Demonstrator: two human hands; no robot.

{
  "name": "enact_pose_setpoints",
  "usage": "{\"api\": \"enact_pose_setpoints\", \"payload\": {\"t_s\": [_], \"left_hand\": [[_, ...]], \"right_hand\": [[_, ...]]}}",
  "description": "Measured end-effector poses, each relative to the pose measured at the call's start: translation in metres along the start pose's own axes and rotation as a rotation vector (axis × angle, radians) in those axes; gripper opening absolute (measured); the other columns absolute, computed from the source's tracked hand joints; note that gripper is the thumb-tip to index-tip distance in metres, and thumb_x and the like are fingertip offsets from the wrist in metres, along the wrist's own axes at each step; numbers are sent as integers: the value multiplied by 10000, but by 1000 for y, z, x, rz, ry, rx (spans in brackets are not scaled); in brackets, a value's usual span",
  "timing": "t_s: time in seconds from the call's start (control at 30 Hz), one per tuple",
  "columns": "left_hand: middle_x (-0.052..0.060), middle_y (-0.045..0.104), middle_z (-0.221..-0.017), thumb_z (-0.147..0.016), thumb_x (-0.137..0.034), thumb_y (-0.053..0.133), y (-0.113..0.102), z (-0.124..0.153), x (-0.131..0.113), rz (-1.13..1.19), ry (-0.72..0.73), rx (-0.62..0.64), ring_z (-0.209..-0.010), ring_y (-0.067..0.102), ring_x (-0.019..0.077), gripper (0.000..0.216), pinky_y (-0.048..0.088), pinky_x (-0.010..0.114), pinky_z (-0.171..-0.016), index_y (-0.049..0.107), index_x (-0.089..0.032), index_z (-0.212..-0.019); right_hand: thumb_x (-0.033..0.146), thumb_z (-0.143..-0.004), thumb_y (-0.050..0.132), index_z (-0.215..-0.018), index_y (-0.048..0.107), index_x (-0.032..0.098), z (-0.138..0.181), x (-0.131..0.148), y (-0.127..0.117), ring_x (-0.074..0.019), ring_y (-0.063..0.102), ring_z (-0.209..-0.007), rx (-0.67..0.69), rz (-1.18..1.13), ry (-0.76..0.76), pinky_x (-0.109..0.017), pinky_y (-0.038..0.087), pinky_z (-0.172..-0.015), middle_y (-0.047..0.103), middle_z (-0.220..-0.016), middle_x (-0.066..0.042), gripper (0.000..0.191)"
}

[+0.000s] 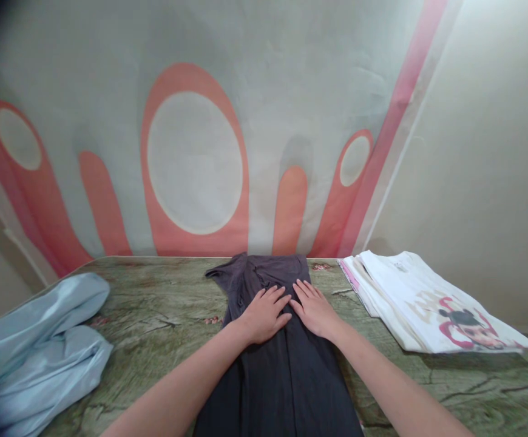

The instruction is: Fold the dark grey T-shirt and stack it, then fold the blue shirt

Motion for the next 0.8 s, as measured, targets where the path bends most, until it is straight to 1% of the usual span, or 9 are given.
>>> {"api": "enact_pose_setpoints", "payload": {"t_s": [0.17, 0.3, 0.5, 0.6, 0.63, 0.7, 0.77, 0.8], "left_hand": [[53, 268, -1439, -899, -519, 224, -1, 2, -1, 3, -33, 36, -1313, 209, 283, 534, 200, 491, -1034, 333, -247, -1345], [68, 264, -1441, -886, -540, 236, -3, 2, -4, 10, -66, 90, -1309, 207, 318, 562, 206, 532, -1018, 330, -241, -1352], [84, 242, -1448, -861, -541, 300, -2, 7, -18, 38, -108, 205, -1305, 205, 352, 587, 214, 570, -999, 326, -232, -1360], [90, 242, -1446, -846, -553, 332, -5, 9, -23, 66, -98, 242, -1304, 203, 359, 606, 218, 578, -993, 333, -226, -1357], [93, 261, -1439, -841, -563, 340, -7, 8, -24, 86, -77, 249, -1300, 220, 353, 614, 233, 563, -993, 342, -223, -1352], [99, 329, -1407, -848, -567, 329, -14, 4, -21, 140, -19, 234, -1281, 287, 310, 609, 277, 490, -1003, 364, -207, -1338], [105, 397, -1364, -876, -529, 299, -24, -1, -5, 161, -7, 166, -1255, 347, 253, 569, 300, 401, -1010, 399, -179, -1312], [106, 413, -1351, -890, -499, 288, -28, -3, 8, 149, -34, 119, -1251, 356, 234, 542, 296, 373, -1015, 416, -166, -1298]], "right_hand": [[591, -867, 190, -1381, 310, 220, 3, -4, -1, -233, 158, -1343, 7, 4, 40, -430, 173, -1073, 208, -1467, -55, 646], [595, -866, 186, -1389, 286, 234, 7, -6, -1, -228, 151, -1344, 29, 28, 64, -434, 163, -1073, 194, -1472, -51, 643], [613, -857, 182, -1400, 250, 246, 21, -3, -1, -243, 130, -1347, 89, 68, 89, -461, 152, -1066, 165, -1477, -44, 659], [621, -851, 190, -1399, 251, 250, 28, -3, -2, -250, 134, -1346, 106, 75, 100, -480, 139, -1063, 166, -1476, -46, 665], [621, -850, 193, -1399, 250, 253, 31, -2, -3, -252, 138, -1345, 107, 75, 103, -484, 136, -1063, 165, -1476, -46, 664], [616, -852, 199, -1400, 246, 253, 37, -1, -4, -256, 145, -1344, 98, 74, 105, -487, 131, -1062, 166, -1476, -48, 660], [608, -854, 209, -1401, 248, 242, 41, -1, -6, -263, 150, -1342, 83, 70, 111, -493, 129, -1059, 179, -1473, -60, 659], [605, -854, 223, -1399, 257, 234, 42, -2, -7, -270, 157, -1339, 76, 67, 112, -499, 126, -1056, 190, -1469, -69, 660]]}}
Point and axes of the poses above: each hand's wrist, its own z-axis away from the middle knuckle, its own y-axis out of the palm, x = y × z, the point moved 9 cm from there along -z, towards the middle knuckle
